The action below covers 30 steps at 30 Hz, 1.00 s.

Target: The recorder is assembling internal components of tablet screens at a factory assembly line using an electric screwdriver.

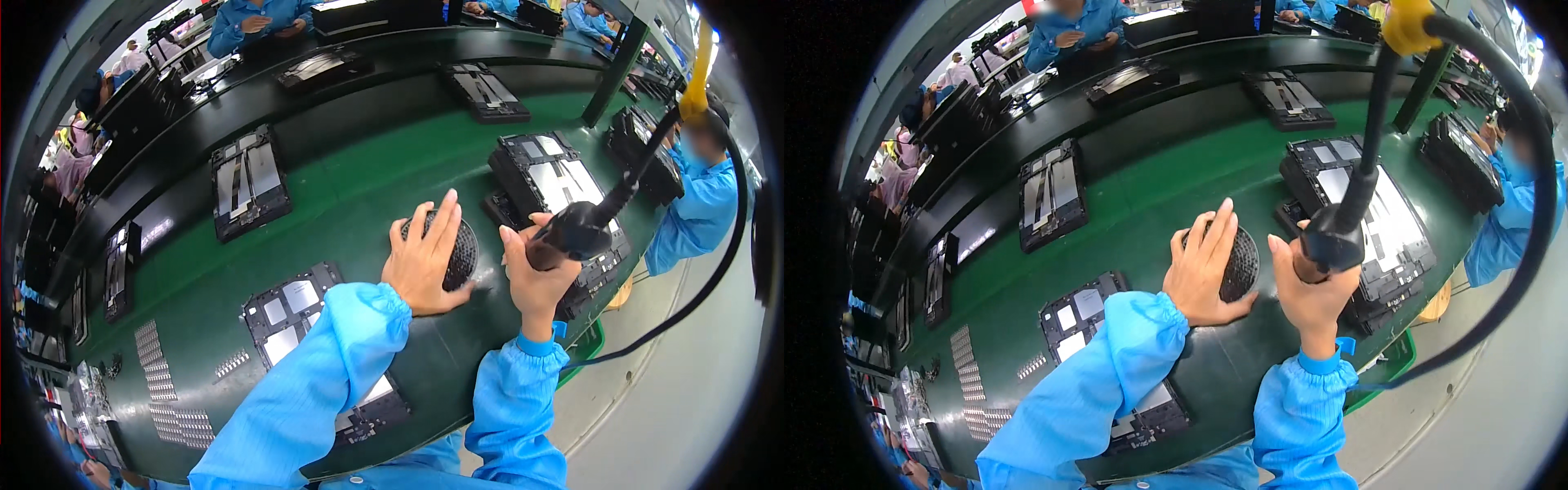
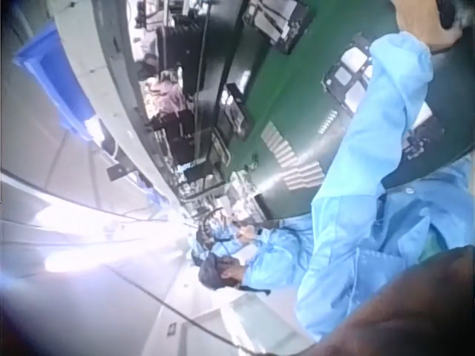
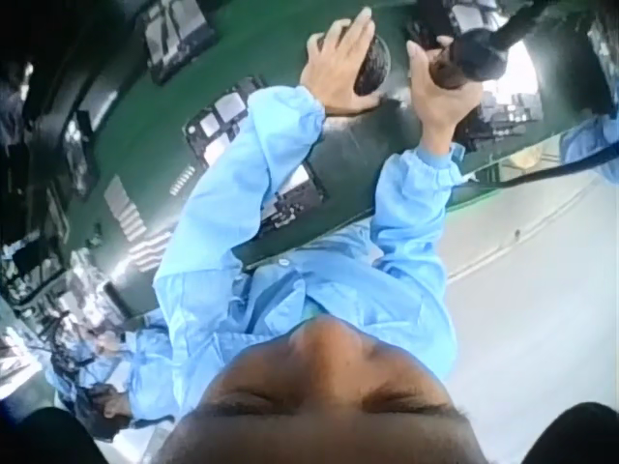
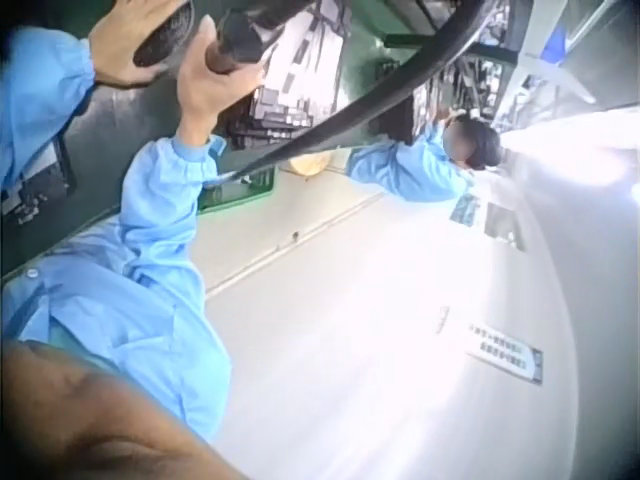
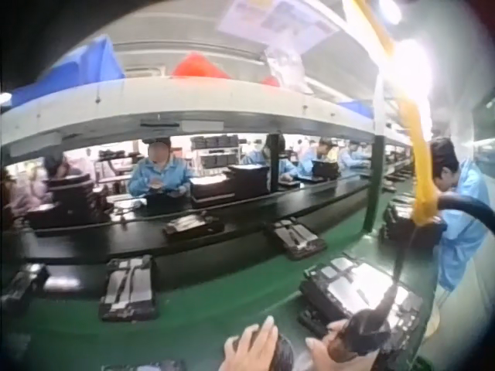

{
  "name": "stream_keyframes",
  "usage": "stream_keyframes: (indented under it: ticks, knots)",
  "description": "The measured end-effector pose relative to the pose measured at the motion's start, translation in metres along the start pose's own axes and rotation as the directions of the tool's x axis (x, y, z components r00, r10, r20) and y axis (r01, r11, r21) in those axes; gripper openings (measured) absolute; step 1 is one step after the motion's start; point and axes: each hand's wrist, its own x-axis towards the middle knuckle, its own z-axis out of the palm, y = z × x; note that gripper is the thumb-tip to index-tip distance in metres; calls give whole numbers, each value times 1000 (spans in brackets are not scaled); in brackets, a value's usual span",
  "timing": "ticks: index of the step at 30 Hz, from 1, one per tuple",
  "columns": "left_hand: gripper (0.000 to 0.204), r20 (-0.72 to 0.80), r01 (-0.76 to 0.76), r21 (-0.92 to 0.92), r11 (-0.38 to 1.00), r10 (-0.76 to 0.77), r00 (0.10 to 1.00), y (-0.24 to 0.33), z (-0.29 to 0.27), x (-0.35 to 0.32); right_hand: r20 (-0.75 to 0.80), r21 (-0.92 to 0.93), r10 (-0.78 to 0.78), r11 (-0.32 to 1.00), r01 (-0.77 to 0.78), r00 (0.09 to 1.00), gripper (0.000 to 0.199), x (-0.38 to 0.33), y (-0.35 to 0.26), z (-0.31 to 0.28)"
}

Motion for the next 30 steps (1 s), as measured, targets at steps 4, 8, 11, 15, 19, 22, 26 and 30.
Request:
stream_keyframes:
  ticks: [4, 8, 11, 15, 19, 22, 26, 30]
  knots:
    - [99, -57, -30, 25, 999, 31, 998, -6, 8, 6, -9, 79, 69, 995, -68, 998, 33, 6, -2, 3]
    - [98, -72, -33, 44, 998, 36, 997, -1, 17, 6, -19, 9, 1, 1000, -1, 1000, 32, 2, 8, -6]
    - [95, -67, -20, 102, 995, 27, 997, -10, 20, 15, -9, 2, 43, 999, -43, 999, 31, 8, 3, 1]
    - [97, 15, 114, 197, 974, -119, 993, -12, 35, 36, 10, 90, 70, 993, -70, 998, 31, 14, 16, 1]
    - [100, 121, 257, 207, 944, -285, 951, -6, 30, 31, 42, 110, 62, 992, -67, 997, 29, 13, 25, 5]
    - [100, 171, 336, 249, 908, -382, 908, 7, 20, 26, 119, 52, 41, 998, -47, 992, 31, 14, 32, 2]
    - [72, -10, 447, 87, 890, -448, 894, -5, 14, 18, 179, -21, 30, 999, -27, 983, 32, 19, 40, -2]
    - [39, 300, 469, 203, 859, -511, 806, -11, -11, 25, 166, 35, 28, 999, -34, 986, 32, 23, 44, -2]
